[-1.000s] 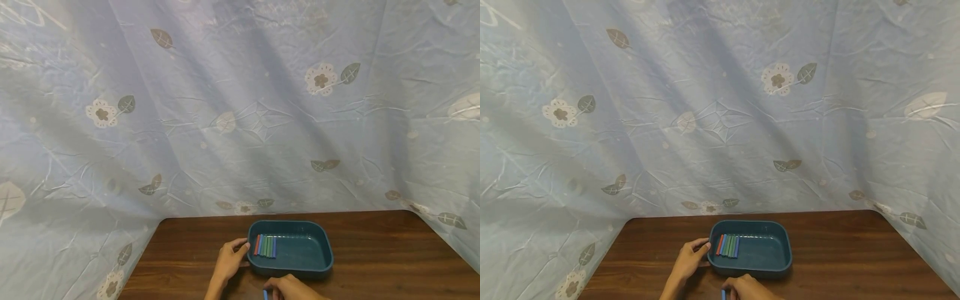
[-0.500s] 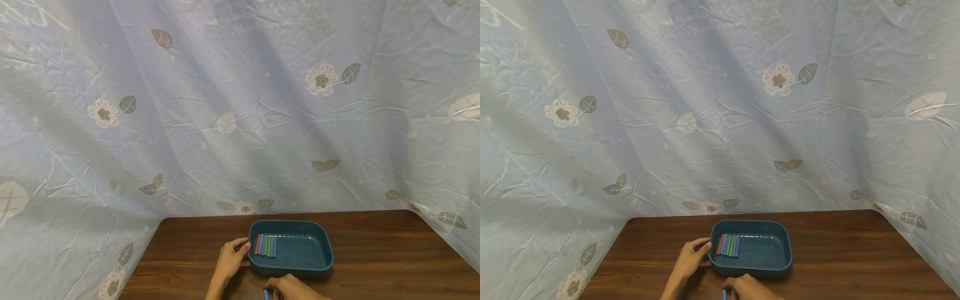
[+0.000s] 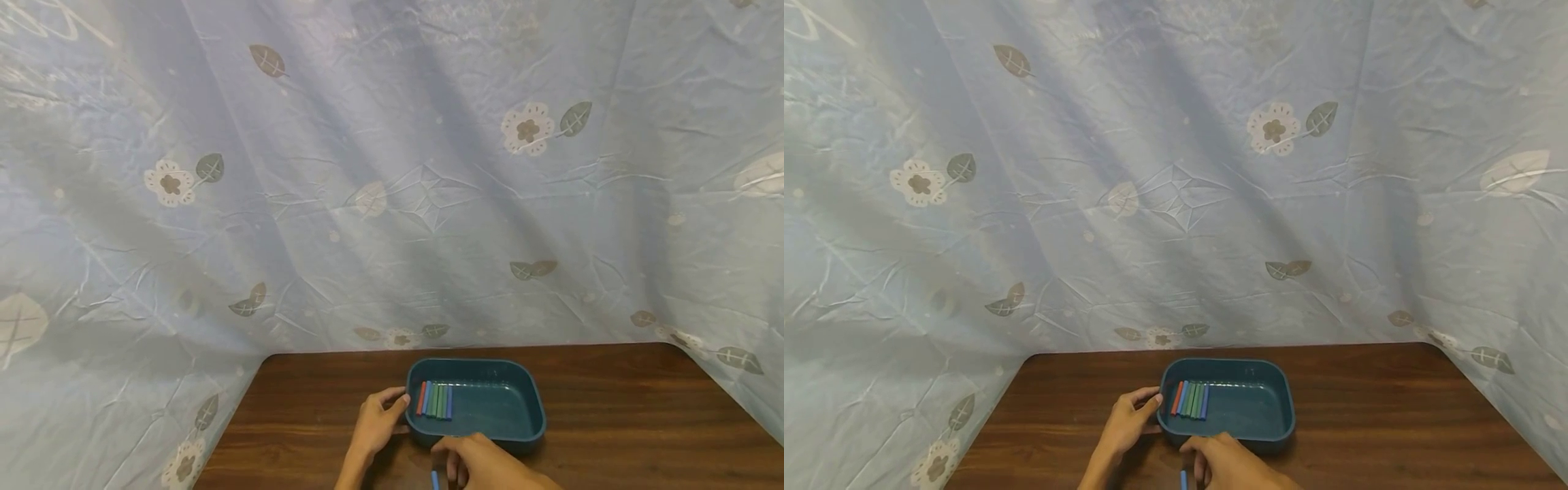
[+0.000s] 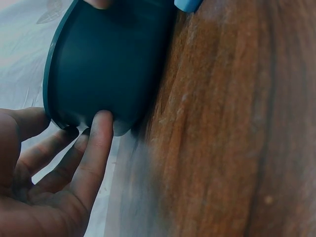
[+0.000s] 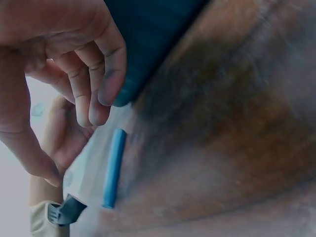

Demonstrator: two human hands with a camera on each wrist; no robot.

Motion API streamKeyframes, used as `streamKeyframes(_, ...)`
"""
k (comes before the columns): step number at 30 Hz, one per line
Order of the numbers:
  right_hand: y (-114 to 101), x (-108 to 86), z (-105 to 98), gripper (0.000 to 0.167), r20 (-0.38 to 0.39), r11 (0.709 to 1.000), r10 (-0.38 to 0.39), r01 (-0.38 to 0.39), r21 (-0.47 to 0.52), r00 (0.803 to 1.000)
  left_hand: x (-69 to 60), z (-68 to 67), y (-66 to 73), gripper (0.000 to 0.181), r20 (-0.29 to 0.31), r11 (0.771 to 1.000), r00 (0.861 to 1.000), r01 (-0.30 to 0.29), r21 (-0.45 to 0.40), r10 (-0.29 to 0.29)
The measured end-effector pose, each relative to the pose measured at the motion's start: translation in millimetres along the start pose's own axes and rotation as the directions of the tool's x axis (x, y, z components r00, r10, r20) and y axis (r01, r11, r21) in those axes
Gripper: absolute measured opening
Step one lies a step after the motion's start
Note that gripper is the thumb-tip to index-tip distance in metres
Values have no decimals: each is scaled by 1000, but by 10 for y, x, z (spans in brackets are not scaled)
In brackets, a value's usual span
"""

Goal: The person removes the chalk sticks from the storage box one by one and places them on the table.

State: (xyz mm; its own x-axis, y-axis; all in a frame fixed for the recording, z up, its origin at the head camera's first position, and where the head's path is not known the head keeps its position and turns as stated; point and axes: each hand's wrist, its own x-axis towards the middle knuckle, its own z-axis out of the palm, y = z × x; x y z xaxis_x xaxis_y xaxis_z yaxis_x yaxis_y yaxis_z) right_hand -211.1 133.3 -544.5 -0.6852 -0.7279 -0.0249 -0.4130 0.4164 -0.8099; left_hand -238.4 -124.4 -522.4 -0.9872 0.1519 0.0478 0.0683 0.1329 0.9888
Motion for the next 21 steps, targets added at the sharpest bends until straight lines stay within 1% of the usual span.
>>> streamKeyframes(2, -55, -16, -41, 70, 2, 1000, -16, 16, -8, 1000, 5, 0, 1, 41, -2, 1000, 1000, -4, 2, 4)
streamKeyframes(4, -180, -46, -79, 71, -10, 1000, -27, 27, 2, 1000, 6, -1, 2, 41, -3, 1000, 1000, -4, 5, 4)
streamKeyframes(7, -437, -104, -125, 69, -49, 999, -36, 38, 22, 998, 8, -3, 0, 42, -2, 1000, 1000, -6, 6, 6)
streamKeyframes(9, -589, -138, -155, 65, -79, 999, -26, 28, 32, 997, 11, -5, 0, 43, -1, 1000, 1000, -10, 7, 10)
streamKeyframes(11, -685, -160, -182, 62, -102, 999, -22, 25, 26, 995, 12, -6, -1, 43, 2, 1000, 1000, -12, 7, 12)
streamKeyframes(14, -760, -174, -228, 63, -125, 1000, -13, 13, 4, 992, 11, -5, -3, 43, 3, 1000, 1000, -15, 8, 15)
streamKeyframes(21, -768, -150, -396, 69, -171, 998, -27, 18, -53, 985, 5, -3, -6, 43, -3, 1000, 1000, -7, 16, 7)
